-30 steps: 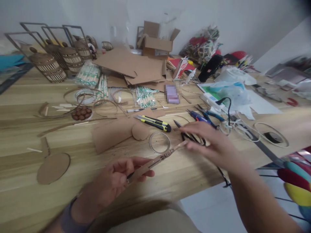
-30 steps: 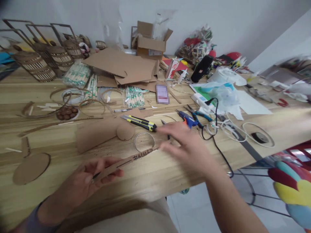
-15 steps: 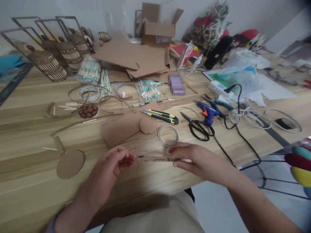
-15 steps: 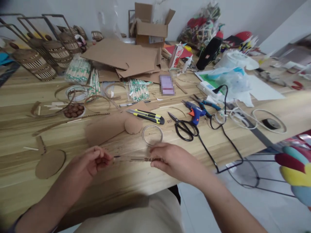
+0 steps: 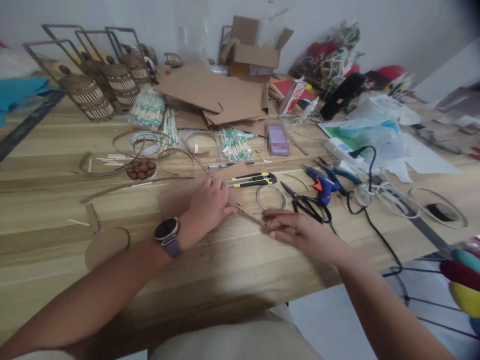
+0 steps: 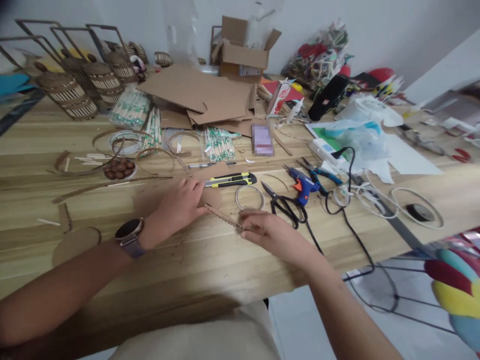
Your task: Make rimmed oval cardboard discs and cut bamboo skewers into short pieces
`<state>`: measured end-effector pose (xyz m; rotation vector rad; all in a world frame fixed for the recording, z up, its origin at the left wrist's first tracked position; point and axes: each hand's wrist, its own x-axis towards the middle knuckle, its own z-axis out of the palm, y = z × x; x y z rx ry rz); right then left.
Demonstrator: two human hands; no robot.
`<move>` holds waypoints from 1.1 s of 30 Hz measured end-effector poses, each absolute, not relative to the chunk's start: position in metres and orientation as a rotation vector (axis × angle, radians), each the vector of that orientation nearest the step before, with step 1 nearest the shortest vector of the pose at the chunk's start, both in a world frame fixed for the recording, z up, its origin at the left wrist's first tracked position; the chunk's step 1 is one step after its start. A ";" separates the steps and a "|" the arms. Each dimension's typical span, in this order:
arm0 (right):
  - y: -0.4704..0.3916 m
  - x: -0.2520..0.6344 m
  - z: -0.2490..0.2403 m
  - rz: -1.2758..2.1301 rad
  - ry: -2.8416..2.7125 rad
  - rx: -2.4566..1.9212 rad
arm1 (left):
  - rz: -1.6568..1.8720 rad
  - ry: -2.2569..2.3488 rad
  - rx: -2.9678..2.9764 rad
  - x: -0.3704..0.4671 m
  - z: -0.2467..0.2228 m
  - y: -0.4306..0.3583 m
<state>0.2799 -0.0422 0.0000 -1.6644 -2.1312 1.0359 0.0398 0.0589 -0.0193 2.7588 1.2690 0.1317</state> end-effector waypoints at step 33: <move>-0.032 0.219 -0.004 0.110 -2.802 -1.499 | 0.863 1.289 1.476 -0.041 0.006 -0.007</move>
